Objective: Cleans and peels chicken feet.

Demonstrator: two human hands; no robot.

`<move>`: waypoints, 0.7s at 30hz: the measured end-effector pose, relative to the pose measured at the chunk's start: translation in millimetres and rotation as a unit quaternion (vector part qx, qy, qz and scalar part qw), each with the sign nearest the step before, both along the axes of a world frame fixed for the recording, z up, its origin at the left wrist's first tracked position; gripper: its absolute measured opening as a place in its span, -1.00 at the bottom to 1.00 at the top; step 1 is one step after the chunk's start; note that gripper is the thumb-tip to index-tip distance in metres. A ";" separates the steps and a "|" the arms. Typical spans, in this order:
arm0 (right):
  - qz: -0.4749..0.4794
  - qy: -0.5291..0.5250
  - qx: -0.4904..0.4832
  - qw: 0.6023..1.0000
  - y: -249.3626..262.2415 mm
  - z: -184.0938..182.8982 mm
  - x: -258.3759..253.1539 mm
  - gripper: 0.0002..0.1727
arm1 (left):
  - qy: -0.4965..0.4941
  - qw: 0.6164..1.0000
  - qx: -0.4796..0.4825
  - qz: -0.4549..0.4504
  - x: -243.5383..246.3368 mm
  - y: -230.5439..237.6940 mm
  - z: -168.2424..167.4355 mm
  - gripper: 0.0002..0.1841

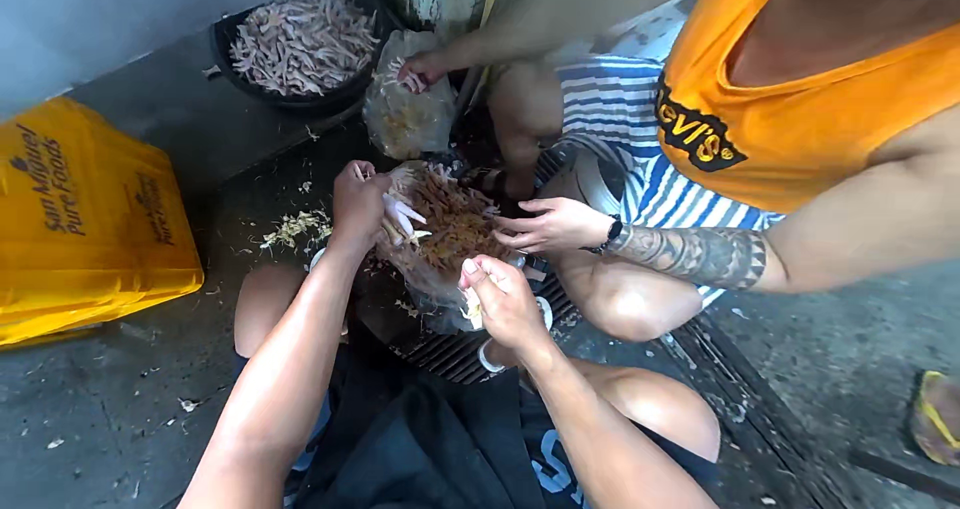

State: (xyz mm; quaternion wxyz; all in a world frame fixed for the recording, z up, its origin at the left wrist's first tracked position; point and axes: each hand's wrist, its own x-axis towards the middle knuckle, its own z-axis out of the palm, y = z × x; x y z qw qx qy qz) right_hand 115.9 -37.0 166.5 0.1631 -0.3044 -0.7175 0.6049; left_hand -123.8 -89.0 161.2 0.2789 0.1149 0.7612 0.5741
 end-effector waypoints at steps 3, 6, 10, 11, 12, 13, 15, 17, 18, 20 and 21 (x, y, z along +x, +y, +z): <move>0.020 -0.077 -0.013 0.997 8.3 -2.1 -4.7 -0.62 | -0.024 0.999 0.026 -0.020 16.2 -0.7 0.8 -0.79; 0.054 -0.115 -0.024 0.992 6.8 -7.4 -15.0 -0.57 | -0.046 0.998 0.011 -0.051 39.9 5.5 -5.7 -0.82; 0.033 -0.085 -0.007 0.996 -2.2 -13.0 -21.9 -0.62 | -0.045 0.996 -0.004 -0.077 52.1 11.9 -12.8 -0.84; 0.041 -0.072 -0.003 0.997 -3.0 -11.7 -21.9 -0.63 | -0.034 0.997 -0.012 -0.075 49.9 12.4 -13.5 -0.84; 0.050 -0.064 -0.002 0.997 -2.8 -8.8 -22.0 -0.64 | -0.021 0.997 -0.023 -0.075 47.2 12.5 -14.1 -0.84; 0.058 -0.063 -0.006 0.996 -1.8 -4.9 -22.4 -0.64 | -0.014 0.997 -0.029 -0.077 45.3 12.6 -15.3 -0.83; 0.070 -0.058 -0.015 0.996 0.9 1.7 -22.2 -0.63 | -0.019 0.996 -0.037 -0.083 44.0 13.2 -16.1 -0.81; 0.085 -0.042 -0.023 0.995 0.6 7.9 -18.0 -0.63 | -0.037 0.996 -0.038 -0.073 39.4 14.4 -16.7 -0.76; 0.101 -0.027 -0.024 0.994 -1.9 11.4 -13.6 -0.63 | -0.044 0.997 -0.039 -0.059 33.7 14.2 -16.2 -0.70; 0.133 -0.001 -0.026 0.991 -7.8 18.2 -3.8 -0.63 | -0.069 0.997 -0.014 -0.006 13.5 13.0 -13.2 -0.64; 0.135 0.002 -0.025 0.991 -8.8 18.1 -0.6 -0.63 | -0.086 0.996 0.016 0.025 3.9 11.6 -9.4 -0.65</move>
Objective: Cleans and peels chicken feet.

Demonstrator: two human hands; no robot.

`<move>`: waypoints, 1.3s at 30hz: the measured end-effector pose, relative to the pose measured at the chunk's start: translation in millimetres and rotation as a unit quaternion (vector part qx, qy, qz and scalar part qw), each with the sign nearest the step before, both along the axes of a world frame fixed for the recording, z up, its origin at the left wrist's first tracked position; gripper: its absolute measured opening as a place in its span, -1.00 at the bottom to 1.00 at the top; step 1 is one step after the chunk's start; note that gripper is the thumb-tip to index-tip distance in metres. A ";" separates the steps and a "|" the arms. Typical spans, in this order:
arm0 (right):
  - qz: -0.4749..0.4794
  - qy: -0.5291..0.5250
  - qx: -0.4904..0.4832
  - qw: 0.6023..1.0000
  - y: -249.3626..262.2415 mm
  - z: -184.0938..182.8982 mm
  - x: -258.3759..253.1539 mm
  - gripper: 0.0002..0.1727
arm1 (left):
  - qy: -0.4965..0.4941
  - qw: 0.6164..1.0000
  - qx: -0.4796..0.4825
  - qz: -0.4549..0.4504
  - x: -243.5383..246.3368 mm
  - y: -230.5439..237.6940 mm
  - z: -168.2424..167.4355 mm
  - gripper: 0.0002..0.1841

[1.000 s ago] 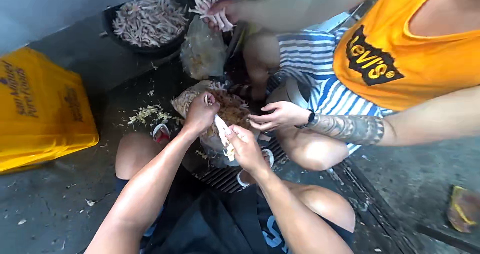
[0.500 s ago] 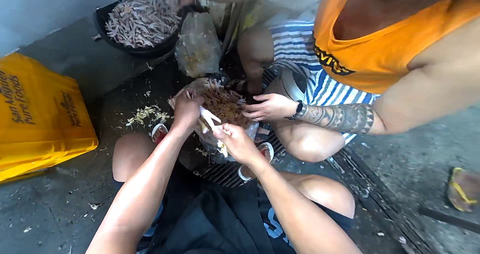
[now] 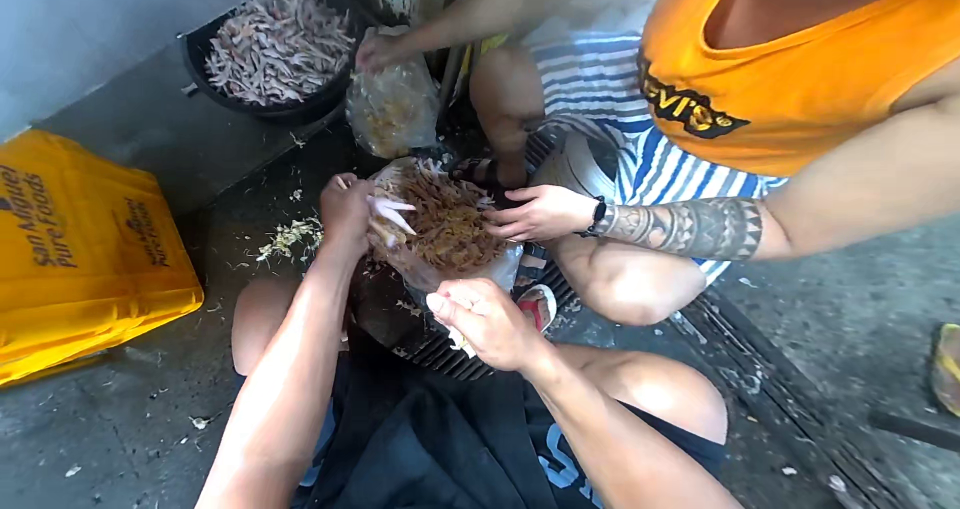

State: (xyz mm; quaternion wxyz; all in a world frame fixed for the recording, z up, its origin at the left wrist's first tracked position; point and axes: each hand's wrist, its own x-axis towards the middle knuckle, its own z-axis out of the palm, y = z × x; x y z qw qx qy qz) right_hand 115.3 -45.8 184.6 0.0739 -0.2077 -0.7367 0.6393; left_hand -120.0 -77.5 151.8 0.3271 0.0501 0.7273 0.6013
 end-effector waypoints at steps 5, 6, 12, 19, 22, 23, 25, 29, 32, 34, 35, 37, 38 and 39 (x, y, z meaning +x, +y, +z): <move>-0.083 -0.074 0.006 0.994 21.5 -11.8 -5.0 -0.68 | -0.105 0.978 0.159 -0.085 7.6 -12.1 27.1 -0.82; -0.099 -0.069 -0.006 0.993 26.8 -16.6 -7.0 -0.66 | -0.110 0.970 0.172 -0.133 15.0 -13.3 28.1 -0.80; -0.123 0.059 -0.120 0.983 30.0 -30.8 -9.9 -0.59 | -0.088 0.927 0.198 -0.308 43.1 -27.8 33.4 -0.79; -0.101 0.029 -0.063 0.992 14.8 -29.9 -9.2 -0.70 | 0.085 0.914 0.145 -0.369 60.8 -10.8 15.8 -0.81; -0.115 0.044 -0.066 0.990 13.5 -27.4 -11.6 -0.70 | 0.116 0.913 0.122 -0.372 55.0 -7.9 27.3 -0.78; -0.131 0.038 -0.050 0.989 13.6 -26.9 -12.3 -0.71 | 0.125 0.915 0.114 -0.366 54.4 -8.0 29.6 -0.77; -0.171 0.023 -0.005 0.985 10.4 -24.8 -15.8 -0.71 | 0.139 0.923 0.095 -0.345 52.8 -9.2 30.2 -0.75; -0.183 0.049 0.046 0.981 2.8 -21.9 -14.5 -0.71 | 0.151 0.957 0.043 -0.244 34.7 -19.2 23.9 -0.70; -0.165 0.069 0.040 0.983 8.2 -21.3 -7.6 -0.70 | 0.071 0.971 0.188 -0.128 10.7 -6.4 17.6 -0.77; -0.162 0.079 0.024 0.983 11.0 -25.3 -4.4 -0.72 | -0.038 0.937 0.321 -0.132 8.2 -14.6 21.0 -0.85; -0.159 0.088 0.010 0.983 12.0 -27.4 -3.2 -0.75 | -0.078 0.913 0.367 -0.163 10.0 -20.9 22.3 -0.86; -0.149 0.115 -0.027 0.982 12.7 -29.3 -1.6 -0.80 | -0.125 0.879 0.404 -0.220 19.1 -31.2 25.4 -0.83; -0.139 0.132 -0.049 0.980 11.8 -28.9 -1.2 -0.81 | -0.140 0.875 0.400 -0.236 23.8 -34.4 27.3 -0.81; -0.128 0.144 -0.067 0.979 10.3 -27.3 -1.0 -0.80 | -0.147 0.878 0.386 -0.241 29.7 -37.1 30.3 -0.80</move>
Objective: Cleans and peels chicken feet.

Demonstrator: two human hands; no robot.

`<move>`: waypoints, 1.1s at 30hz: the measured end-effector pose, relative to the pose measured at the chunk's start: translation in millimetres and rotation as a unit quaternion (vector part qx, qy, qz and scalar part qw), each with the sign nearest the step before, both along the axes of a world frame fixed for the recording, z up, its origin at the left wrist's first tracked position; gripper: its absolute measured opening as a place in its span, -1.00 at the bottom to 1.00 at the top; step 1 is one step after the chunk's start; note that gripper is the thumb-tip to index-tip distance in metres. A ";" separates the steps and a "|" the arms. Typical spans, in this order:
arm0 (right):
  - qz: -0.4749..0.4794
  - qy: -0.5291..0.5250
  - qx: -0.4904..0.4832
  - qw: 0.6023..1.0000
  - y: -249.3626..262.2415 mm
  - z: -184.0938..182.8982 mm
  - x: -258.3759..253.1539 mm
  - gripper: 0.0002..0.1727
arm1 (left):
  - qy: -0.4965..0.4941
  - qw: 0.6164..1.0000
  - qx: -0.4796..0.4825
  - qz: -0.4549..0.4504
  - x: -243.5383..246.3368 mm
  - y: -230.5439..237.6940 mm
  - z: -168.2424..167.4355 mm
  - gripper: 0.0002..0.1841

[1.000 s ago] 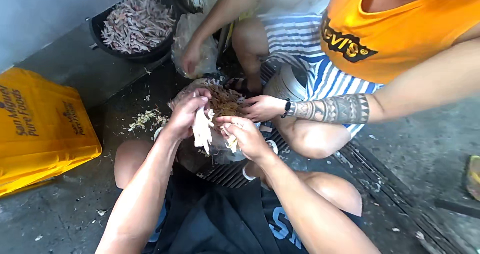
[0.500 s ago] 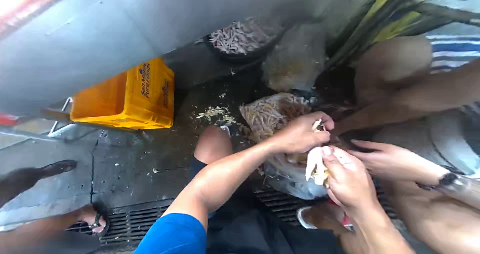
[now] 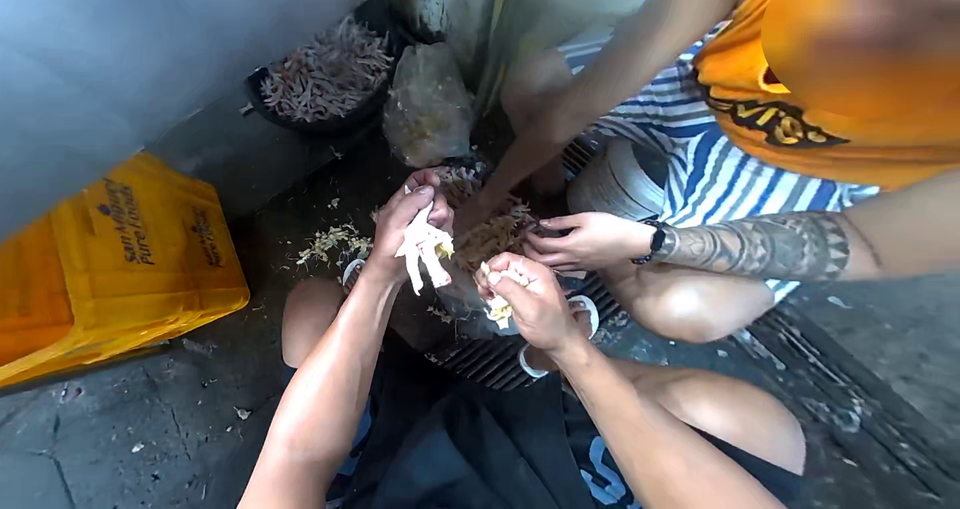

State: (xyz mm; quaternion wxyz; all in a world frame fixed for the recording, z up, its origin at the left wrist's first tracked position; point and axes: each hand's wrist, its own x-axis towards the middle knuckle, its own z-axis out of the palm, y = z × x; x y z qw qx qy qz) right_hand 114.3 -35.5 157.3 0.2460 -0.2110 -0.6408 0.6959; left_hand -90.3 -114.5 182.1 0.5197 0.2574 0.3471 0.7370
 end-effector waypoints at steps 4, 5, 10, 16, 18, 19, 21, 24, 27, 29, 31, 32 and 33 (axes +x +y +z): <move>0.067 0.023 -0.042 0.997 -3.6 7.2 0.5 -0.64 | 0.064 0.996 -0.057 -0.002 16.5 9.3 -3.1 -0.81; 0.077 0.031 -0.055 0.995 -3.1 6.7 -0.7 -0.63 | 0.095 0.993 -0.076 0.002 19.2 13.2 -6.6 -0.81; 0.064 0.028 -0.122 0.990 -1.0 0.1 -8.8 -0.66 | 0.268 0.948 -0.171 0.028 26.6 21.6 -19.7 -0.81; 0.026 0.020 -0.128 0.991 -3.8 5.5 -9.7 -0.68 | 0.281 0.930 -0.211 0.108 24.4 27.0 -21.6 -0.77; 0.042 0.017 -0.098 0.994 -7.8 14.0 -2.7 -0.68 | 0.235 0.916 -0.259 0.196 1.8 38.4 -29.6 -0.69; 0.057 0.027 -0.086 0.994 -10.4 18.2 2.9 -0.68 | 0.200 0.909 -0.280 0.234 -14.7 39.8 -30.8 -0.66; 0.079 0.038 -0.070 0.994 -12.0 19.5 11.2 -0.67 | 0.111 0.908 -0.276 0.294 -39.6 36.0 -22.2 -0.70; 0.052 -0.036 -0.032 0.997 -3.5 13.2 6.8 -0.68 | 0.044 0.920 -0.257 0.294 -39.1 27.8 -7.2 -0.75; 0.024 -0.095 -0.016 0.995 1.8 6.4 -2.4 -0.66 | 0.000 0.921 -0.301 0.248 -17.4 22.4 -11.0 -0.76; -0.001 -0.095 -0.031 0.995 3.6 3.3 -6.5 -0.66 | 0.020 0.913 -0.356 0.196 -4.9 16.1 -7.1 -0.66; -0.020 -0.097 -0.030 0.995 7.0 5.6 -6.8 -0.67 | 0.051 0.915 -0.370 0.153 -5.7 11.9 -8.2 -0.63; -0.031 -0.105 -0.023 0.994 9.8 7.7 -6.3 -0.67 | 0.080 0.915 -0.371 0.139 -11.5 9.5 -13.2 -0.65; -0.046 -0.115 -0.016 0.992 13.4 9.3 -4.6 -0.67 | 0.136 0.908 -0.377 0.123 -18.3 5.1 -23.2 -0.68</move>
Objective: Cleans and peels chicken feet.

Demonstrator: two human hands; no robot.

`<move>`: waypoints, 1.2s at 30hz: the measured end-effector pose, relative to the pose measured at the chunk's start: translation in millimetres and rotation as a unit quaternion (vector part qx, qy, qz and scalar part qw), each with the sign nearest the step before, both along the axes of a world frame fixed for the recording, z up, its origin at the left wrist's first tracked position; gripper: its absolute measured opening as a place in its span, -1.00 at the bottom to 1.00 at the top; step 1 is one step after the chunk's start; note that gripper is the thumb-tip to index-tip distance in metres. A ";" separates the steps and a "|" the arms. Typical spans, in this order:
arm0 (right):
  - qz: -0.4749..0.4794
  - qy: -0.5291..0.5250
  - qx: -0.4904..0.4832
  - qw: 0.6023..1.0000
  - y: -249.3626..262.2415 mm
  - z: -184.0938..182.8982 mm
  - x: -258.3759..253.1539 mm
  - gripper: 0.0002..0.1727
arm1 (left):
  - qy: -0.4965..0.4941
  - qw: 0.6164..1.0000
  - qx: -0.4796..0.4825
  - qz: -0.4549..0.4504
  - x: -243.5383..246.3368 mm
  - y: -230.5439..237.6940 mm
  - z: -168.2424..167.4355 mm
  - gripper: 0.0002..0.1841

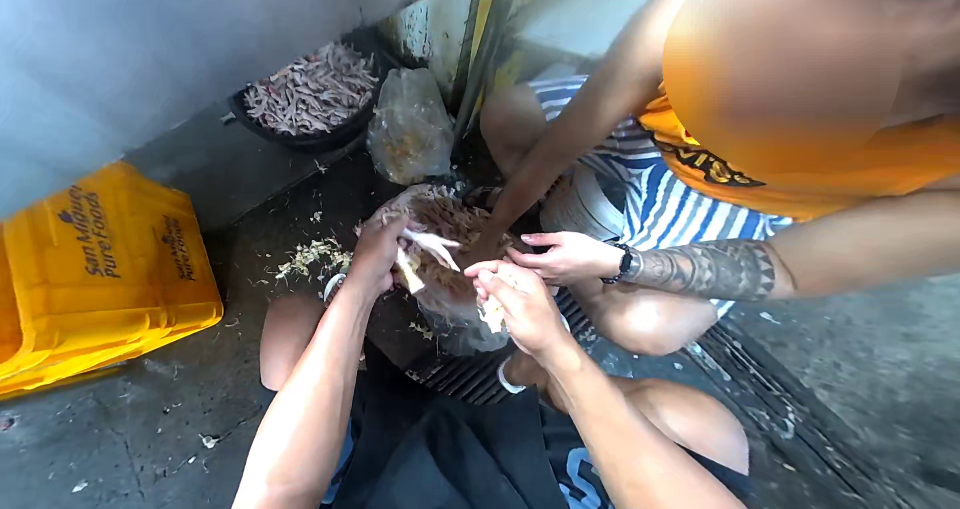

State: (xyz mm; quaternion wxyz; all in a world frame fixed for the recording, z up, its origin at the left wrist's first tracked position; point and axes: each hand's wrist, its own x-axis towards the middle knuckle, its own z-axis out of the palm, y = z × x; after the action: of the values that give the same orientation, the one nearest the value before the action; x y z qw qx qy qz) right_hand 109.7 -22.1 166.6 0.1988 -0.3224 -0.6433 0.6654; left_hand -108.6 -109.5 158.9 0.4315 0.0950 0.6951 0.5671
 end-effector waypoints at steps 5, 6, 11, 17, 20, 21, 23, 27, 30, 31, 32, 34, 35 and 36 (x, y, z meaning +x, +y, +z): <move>-0.054 -0.072 0.020 0.996 19.3 4.8 14.8 -0.68 | 0.151 0.928 -0.225 -0.256 -11.9 -32.9 -31.9 -0.66; -0.054 -0.084 0.026 0.995 21.4 5.3 15.2 -0.68 | 0.154 0.917 -0.253 -0.268 -12.7 -33.8 -31.2 -0.65; -0.018 -0.103 0.050 0.993 19.7 3.9 9.2 -0.69 | 0.316 0.918 -0.217 -0.104 -63.4 -11.0 -1.8 -0.52; 0.036 -0.110 0.098 0.988 13.7 6.9 10.1 -0.68 | 0.382 0.918 -0.090 0.054 -147.2 28.4 45.7 -0.11; 0.066 -0.130 0.124 0.981 11.6 8.2 7.3 -0.67 | 0.287 0.955 -0.058 0.039 -105.6 12.1 36.8 -0.48; 0.086 -0.136 0.134 0.978 11.6 7.7 5.3 -0.67 | 0.233 0.971 -0.051 0.022 -82.4 4.6 31.5 -0.53; 0.136 -0.144 0.171 0.965 11.5 4.3 0.1 -0.66 | 0.153 0.986 -0.052 -0.043 -31.1 -9.1 18.4 -0.54; 0.225 -0.247 0.233 0.913 7.8 -1.4 -11.6 -0.35 | 0.108 0.973 -0.039 -0.201 36.4 8.5 -10.5 -0.62; 0.217 -0.333 0.219 0.891 7.4 -4.8 -17.3 -0.43 | 0.075 0.960 -0.010 -0.270 55.3 25.1 -15.0 -0.62; 0.200 -0.340 0.213 0.894 9.2 -5.8 -16.4 -0.52 | 0.057 0.963 0.006 -0.265 56.8 27.6 -15.4 -0.64; 0.187 -0.334 0.209 0.900 12.2 -6.5 -13.8 -0.54 | 0.029 0.967 0.027 -0.253 56.2 28.7 -15.3 -0.63; 0.169 -0.300 0.207 0.916 18.7 -6.5 -6.6 -0.52 | -0.033 0.972 0.065 -0.222 54.1 29.3 -9.7 -0.57; 0.153 -0.283 0.206 0.924 20.6 -6.2 -3.8 -0.50 | -0.053 0.973 0.077 -0.211 52.9 28.6 -5.7 -0.54; 0.135 -0.271 0.203 0.931 21.8 -5.3 -1.8 -0.49 | -0.056 0.974 0.086 -0.204 51.8 27.3 -1.9 -0.53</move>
State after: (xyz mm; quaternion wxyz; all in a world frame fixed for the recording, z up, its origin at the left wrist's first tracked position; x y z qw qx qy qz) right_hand 107.9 -0.3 161.3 -0.0133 -0.3535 -0.8315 0.4284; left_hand -56.8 -82.1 157.0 0.5667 0.2391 0.5846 0.5291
